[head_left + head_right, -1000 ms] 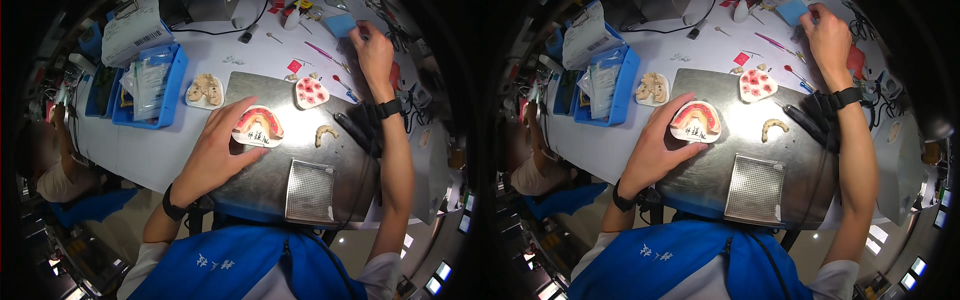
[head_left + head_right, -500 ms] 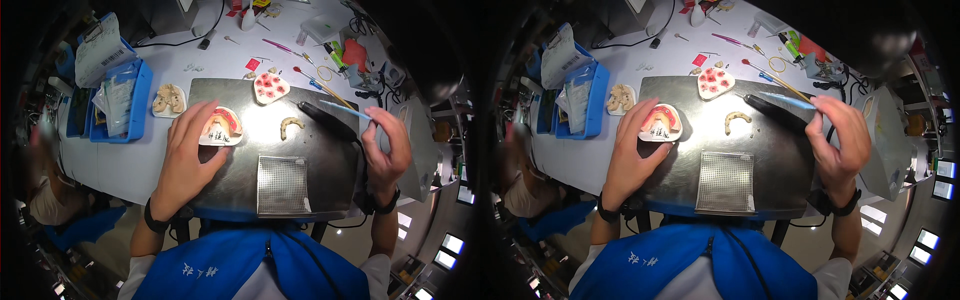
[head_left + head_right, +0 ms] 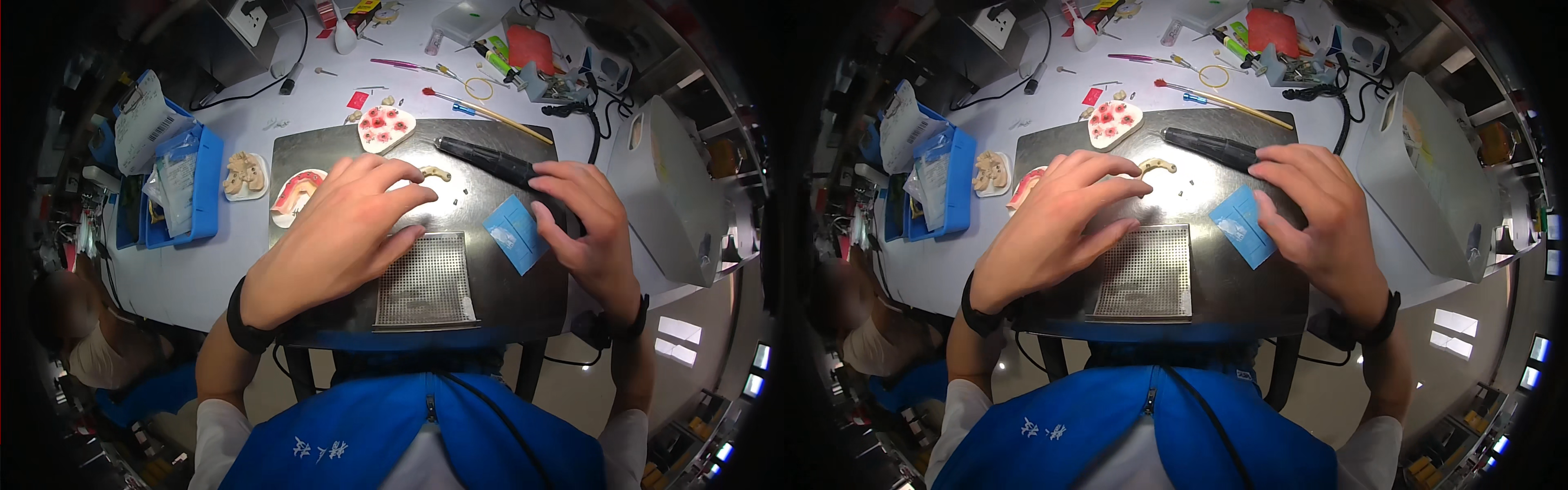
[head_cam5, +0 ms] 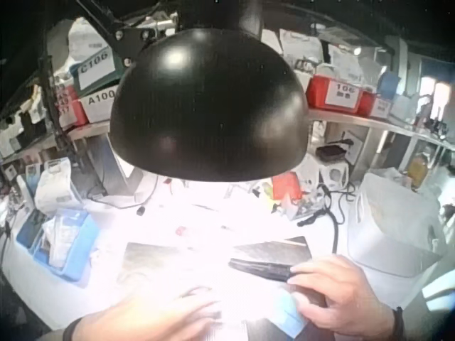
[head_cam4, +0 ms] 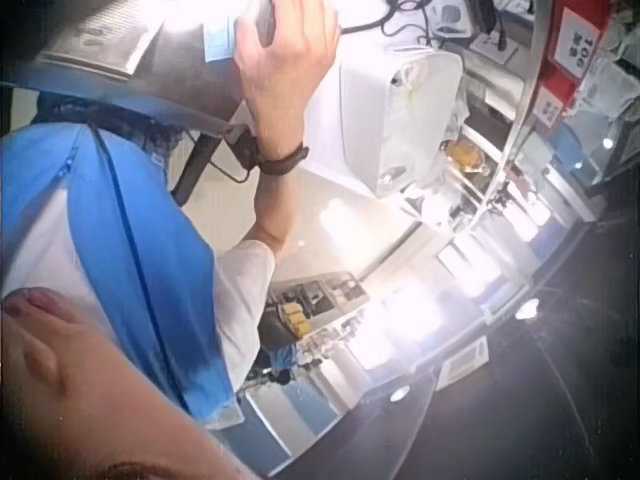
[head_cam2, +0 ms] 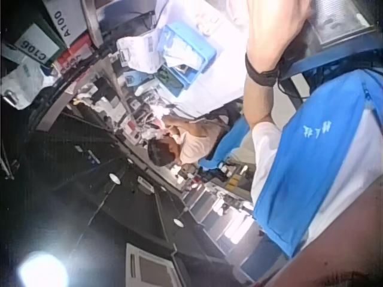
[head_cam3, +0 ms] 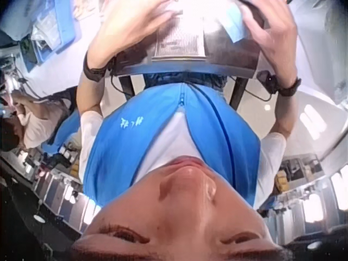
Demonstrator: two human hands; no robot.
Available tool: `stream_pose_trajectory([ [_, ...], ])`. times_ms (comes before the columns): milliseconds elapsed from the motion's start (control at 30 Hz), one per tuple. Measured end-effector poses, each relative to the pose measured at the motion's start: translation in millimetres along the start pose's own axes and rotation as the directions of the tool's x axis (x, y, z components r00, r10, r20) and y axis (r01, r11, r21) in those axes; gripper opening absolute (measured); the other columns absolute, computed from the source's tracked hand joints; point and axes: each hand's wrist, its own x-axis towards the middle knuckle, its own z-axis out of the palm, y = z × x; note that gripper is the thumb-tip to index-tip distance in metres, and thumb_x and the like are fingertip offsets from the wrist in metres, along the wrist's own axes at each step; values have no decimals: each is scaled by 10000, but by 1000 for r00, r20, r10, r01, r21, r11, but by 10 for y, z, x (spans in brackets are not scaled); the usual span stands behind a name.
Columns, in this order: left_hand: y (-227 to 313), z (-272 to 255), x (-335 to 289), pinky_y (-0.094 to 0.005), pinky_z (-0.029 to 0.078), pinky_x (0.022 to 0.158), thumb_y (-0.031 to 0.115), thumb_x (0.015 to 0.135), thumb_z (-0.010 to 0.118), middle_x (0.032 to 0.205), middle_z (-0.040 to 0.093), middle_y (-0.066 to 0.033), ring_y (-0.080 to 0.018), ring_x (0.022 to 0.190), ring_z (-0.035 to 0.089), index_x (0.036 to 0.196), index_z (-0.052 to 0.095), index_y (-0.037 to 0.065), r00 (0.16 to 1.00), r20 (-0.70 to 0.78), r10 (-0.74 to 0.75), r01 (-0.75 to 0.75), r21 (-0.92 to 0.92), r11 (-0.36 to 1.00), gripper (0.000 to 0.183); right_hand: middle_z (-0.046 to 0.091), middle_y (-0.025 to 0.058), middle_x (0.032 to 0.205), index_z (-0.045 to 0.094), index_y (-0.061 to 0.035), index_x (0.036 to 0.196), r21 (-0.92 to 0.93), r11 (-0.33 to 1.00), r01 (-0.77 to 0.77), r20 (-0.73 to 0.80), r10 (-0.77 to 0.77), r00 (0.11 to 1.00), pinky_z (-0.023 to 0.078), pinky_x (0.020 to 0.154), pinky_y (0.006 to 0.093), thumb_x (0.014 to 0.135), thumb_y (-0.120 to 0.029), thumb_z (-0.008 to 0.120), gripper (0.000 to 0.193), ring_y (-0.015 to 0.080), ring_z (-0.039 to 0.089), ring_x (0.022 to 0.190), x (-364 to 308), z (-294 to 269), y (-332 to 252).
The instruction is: Refining and assembling a dental bridge using a rotary tool, marker, and tweezers on a laboratory workbench.
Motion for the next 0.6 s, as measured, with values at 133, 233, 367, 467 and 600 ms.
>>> stream_pose_trajectory([
  [133,-66,220,206,-430,431,1049,121,882,751,1278,605,-118,-319,1206,551,1246,674,73,999,46,23,-23,-7,1000,375,722,131,1104,731,-16,1051,-96,995,12,-10,-13,1000,505,918,411,837,-117,769,239,336,645,1009,292,277,283],
  [233,-117,336,272,-431,442,1039,101,872,755,1277,603,-117,-327,1192,559,1256,670,74,999,9,40,-41,56,998,394,720,140,1067,724,-13,1047,-46,999,-6,106,11,994,495,913,425,857,-125,755,223,339,637,988,261,275,496],
  [367,-172,375,302,-433,454,1033,81,859,760,1286,601,-123,-332,1200,565,1264,665,71,1000,-14,-28,28,40,999,416,711,137,1007,717,-4,1030,-108,993,-36,41,41,998,505,881,412,868,-98,741,189,336,635,979,289,221,673],
  [467,-176,399,309,-431,469,1033,56,845,763,1298,597,-141,-340,1209,578,1296,646,65,998,-69,-14,14,4,1000,466,709,141,984,722,10,1016,-158,987,44,-43,-51,998,519,863,413,870,-86,734,175,336,649,946,320,236,696],
  [600,-227,419,334,-419,477,1041,38,838,761,1304,591,-160,-353,1216,588,1350,613,58,992,-89,-90,75,-156,985,533,704,149,912,746,8,987,286,958,-38,241,-34,970,539,788,430,866,-82,727,152,344,671,821,418,317,411],
])
